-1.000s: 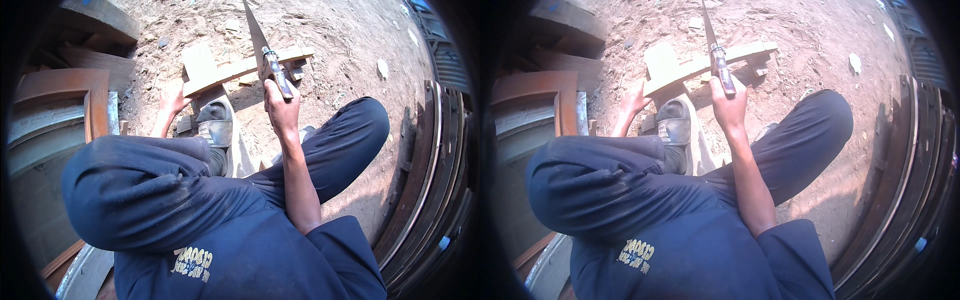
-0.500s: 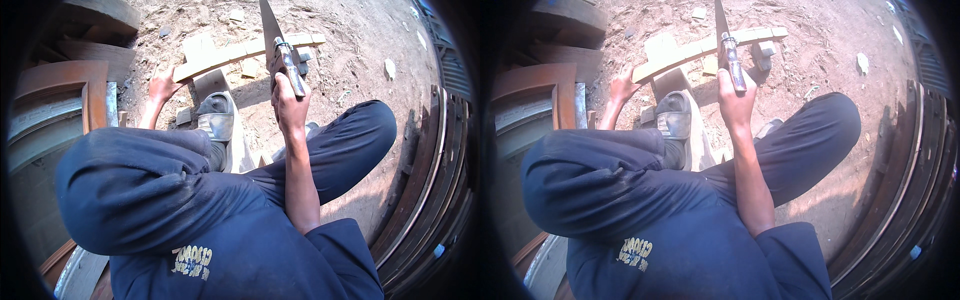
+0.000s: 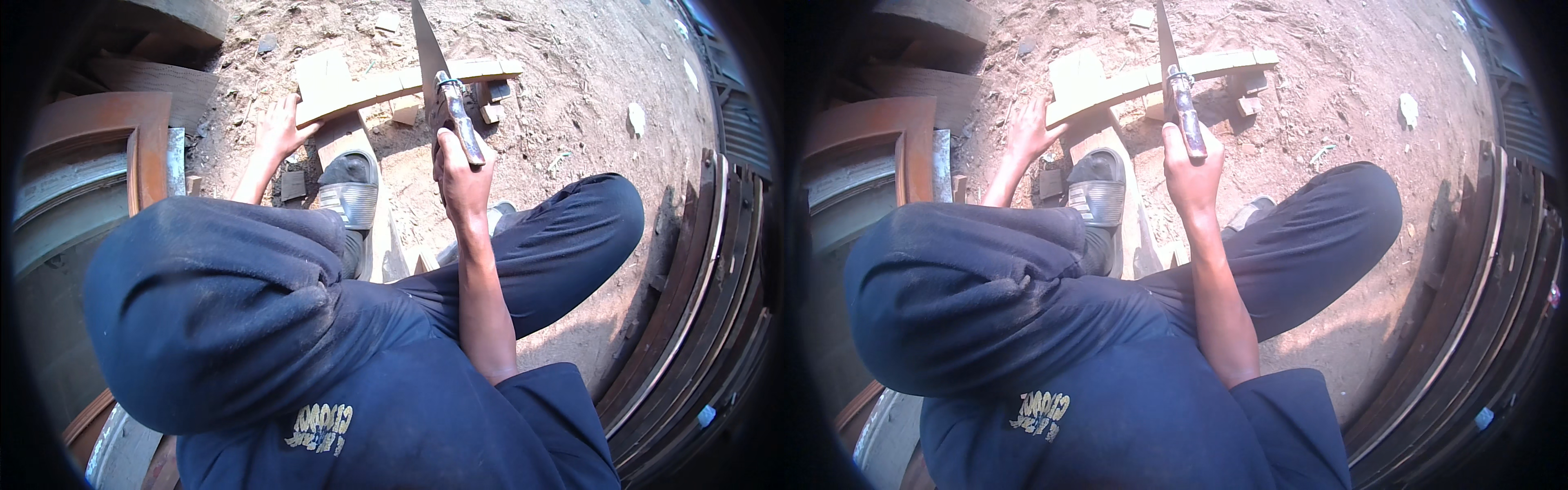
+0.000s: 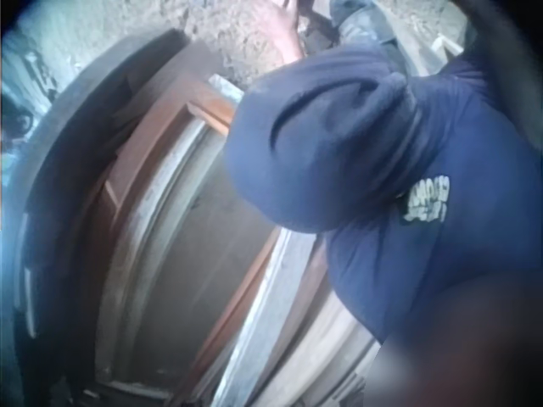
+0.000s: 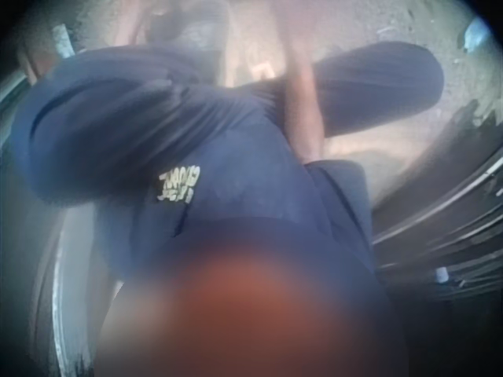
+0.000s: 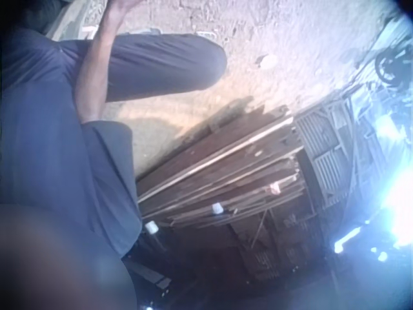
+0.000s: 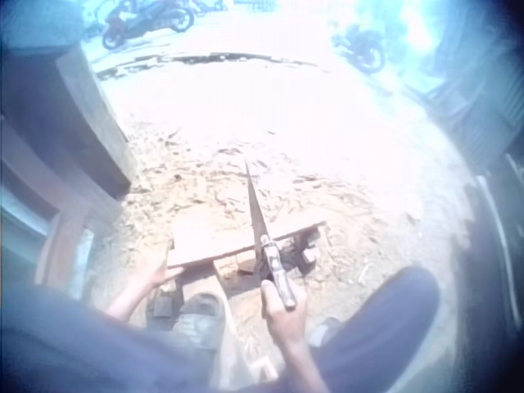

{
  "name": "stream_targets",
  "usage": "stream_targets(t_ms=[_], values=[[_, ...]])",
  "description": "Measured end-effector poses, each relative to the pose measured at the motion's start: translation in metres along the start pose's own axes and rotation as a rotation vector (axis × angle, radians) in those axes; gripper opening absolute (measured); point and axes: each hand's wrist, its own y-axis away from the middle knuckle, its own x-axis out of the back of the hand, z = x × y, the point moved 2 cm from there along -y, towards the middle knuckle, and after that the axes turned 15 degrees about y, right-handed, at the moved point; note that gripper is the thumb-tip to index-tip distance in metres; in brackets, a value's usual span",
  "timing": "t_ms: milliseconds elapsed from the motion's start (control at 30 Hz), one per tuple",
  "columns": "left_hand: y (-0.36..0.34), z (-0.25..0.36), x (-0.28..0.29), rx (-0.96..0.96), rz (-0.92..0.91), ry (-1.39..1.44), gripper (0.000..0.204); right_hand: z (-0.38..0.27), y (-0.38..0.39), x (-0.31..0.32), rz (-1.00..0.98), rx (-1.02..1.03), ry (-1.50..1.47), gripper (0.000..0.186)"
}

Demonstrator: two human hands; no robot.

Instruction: The person sits on the ground and uses a hand saw to cut a small wooden plank that is supported between their legs. They hold the wood steady with one hand and saw back and forth with the other.

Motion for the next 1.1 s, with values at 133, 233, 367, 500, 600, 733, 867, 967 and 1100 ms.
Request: stream_targets(t_ms=[133, 233, 367, 500, 600, 733, 867, 967, 1100], values=[[-0.014, 0.016, -0.028, 0.011, -0.025, 0.009, 0.068, 0.011, 0.002, 0.0, 0.024, 0.039, 0.064, 0.017], [-0.01, 0.002, -0.026, 0.106, -0.144, 0.016, 0.07, 0.007, 0.006, -0.008, -0.019, 0.058, 0.119, 0.016], [-0.022, -0.001, -0.027, 0.179, -0.235, 0.067, 0.07, 0.013, 0.004, -0.008, -0.033, 0.051, 0.15, 0.016], [-0.032, -0.01, -0.023, 0.24, -0.284, 0.125, 0.07, 0.015, 0.006, -0.013, -0.049, 0.028, 0.16, 0.015], [-0.034, 0.0, -0.017, 0.19, -0.257, 0.143, 0.066, 0.023, 0.004, -0.017, -0.035, 0.048, 0.16, 0.014], [-0.031, 0.008, -0.012, 0.157, -0.219, 0.169, 0.061, 0.019, 0.009, -0.023, -0.071, 0.044, 0.227, 0.014], [-0.029, 0.006, -0.011, 0.182, -0.267, 0.112, 0.062, 0.026, 0.021, -0.033, -0.102, 0.05, 0.265, 0.014], [-0.027, 0.01, -0.012, 0.197, -0.292, 0.088, 0.063, 0.024, 0.029, -0.041, -0.136, 0.082, 0.321, 0.012], [-0.028, 0.017, -0.013, 0.223, -0.281, 0.117, 0.063, 0.032, 0.032, -0.05, -0.159, 0.109, 0.335, 0.012]])
